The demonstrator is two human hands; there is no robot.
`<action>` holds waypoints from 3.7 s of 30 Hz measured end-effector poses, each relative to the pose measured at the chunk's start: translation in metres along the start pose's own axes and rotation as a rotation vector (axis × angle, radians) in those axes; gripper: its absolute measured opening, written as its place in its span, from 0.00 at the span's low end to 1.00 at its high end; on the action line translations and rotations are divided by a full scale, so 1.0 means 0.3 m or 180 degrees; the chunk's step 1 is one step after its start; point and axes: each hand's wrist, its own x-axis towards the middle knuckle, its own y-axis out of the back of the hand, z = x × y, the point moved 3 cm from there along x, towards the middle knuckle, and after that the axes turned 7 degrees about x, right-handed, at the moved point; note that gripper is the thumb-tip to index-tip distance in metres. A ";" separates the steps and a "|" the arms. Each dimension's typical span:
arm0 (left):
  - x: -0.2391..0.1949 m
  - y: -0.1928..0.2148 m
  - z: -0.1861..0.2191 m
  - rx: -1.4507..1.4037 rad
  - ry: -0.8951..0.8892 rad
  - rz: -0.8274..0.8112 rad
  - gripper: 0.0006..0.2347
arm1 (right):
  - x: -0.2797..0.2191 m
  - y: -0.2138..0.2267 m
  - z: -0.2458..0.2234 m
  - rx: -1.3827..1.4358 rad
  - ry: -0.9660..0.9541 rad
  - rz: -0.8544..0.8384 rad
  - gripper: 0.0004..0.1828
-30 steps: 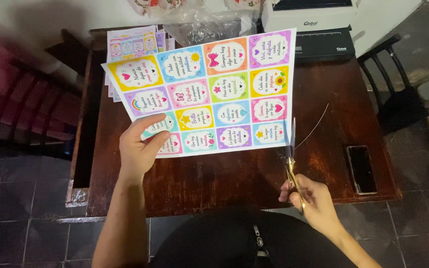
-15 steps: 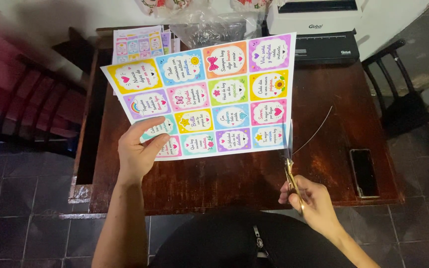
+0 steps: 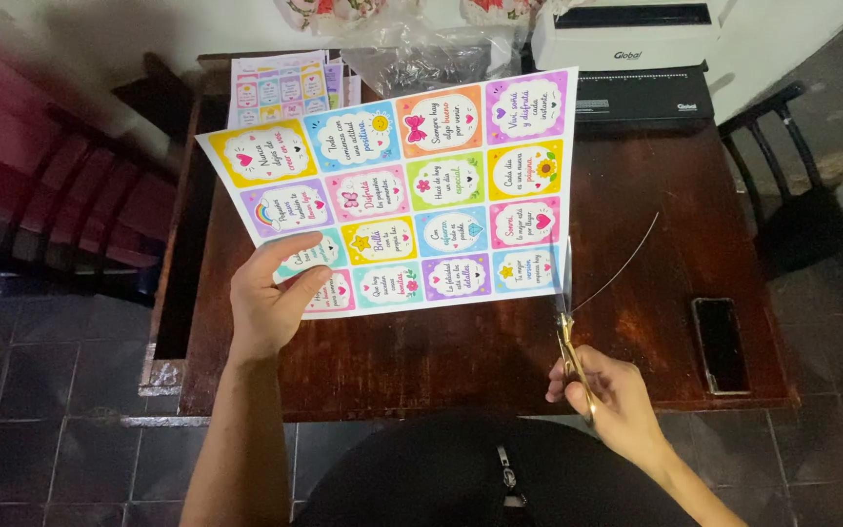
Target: The person uses gold-handled scissors to cut a sheet of colorful printed stickers. They first trim the edges of the sheet, then cut it into vertical strips, and finally separate the strips into individual sticker squares.
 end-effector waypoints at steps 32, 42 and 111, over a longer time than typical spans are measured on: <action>0.022 0.007 -0.028 0.0058 0.0031 -0.0025 0.15 | 0.023 -0.055 0.024 -0.0122 0.0051 0.0517 0.11; 0.029 0.008 -0.011 0.0166 0.0109 -0.0219 0.15 | 0.078 -0.034 0.010 -0.0217 0.0340 0.0221 0.19; -0.002 -0.094 -0.164 -0.0367 0.0728 -0.0717 0.15 | 0.267 0.011 0.019 -0.0267 0.0245 0.0630 0.27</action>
